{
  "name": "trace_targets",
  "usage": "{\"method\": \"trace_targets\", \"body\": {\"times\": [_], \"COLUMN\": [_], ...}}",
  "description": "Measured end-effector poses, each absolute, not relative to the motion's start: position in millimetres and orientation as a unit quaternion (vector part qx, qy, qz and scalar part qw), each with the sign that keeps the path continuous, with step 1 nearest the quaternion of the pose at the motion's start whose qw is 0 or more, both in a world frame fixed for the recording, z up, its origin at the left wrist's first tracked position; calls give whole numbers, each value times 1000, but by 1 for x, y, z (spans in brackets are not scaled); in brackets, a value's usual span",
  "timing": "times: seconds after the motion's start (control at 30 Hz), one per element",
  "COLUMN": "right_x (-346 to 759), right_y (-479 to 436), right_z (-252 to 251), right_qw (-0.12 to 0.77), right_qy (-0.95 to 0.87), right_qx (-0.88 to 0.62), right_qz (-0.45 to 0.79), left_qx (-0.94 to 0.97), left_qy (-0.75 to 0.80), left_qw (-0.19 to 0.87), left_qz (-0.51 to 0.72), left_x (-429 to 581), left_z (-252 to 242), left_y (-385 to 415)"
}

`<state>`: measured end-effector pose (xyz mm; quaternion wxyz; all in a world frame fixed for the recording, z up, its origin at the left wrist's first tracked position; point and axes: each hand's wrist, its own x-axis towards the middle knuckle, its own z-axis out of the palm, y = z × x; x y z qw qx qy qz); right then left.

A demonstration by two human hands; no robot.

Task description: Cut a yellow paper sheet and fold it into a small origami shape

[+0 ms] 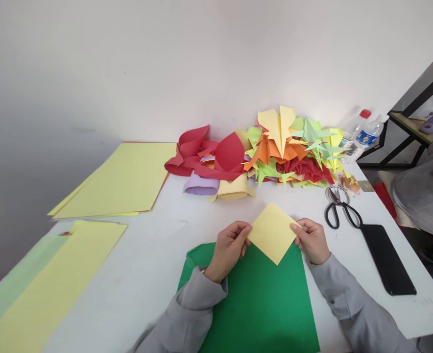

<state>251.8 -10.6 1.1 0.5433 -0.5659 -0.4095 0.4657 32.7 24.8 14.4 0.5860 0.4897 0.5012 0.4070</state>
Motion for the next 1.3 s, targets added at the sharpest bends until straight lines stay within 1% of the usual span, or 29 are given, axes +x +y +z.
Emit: {"method": "trace_targets", "body": {"times": [0.27,0.5,0.63,0.87,1.03,1.1,1.3], "right_x": [252,249,243,240,241,240,239], "right_y": [-10,-11,-13,-15,-15,-16,-19], "right_z": [5,2,2,5,9,11,10], "right_qw": [538,541,533,490,461,459,450], "right_qy": [-412,-408,-411,-413,-432,-446,-456], "right_qx": [-566,-563,-562,-532,-548,-552,-548], "right_qz": [470,474,480,553,549,534,537], "left_qx": [487,469,483,510,533,519,432], "left_qy": [484,391,350,409,399,395,389], "left_qw": [602,680,702,688,701,712,735], "left_qz": [409,406,390,315,255,262,349], "left_x": [31,30,33,39,37,38,38], "left_z": [15,1,-4,10,12,11,11], "left_y": [23,24,20,11,10,10,14]}}
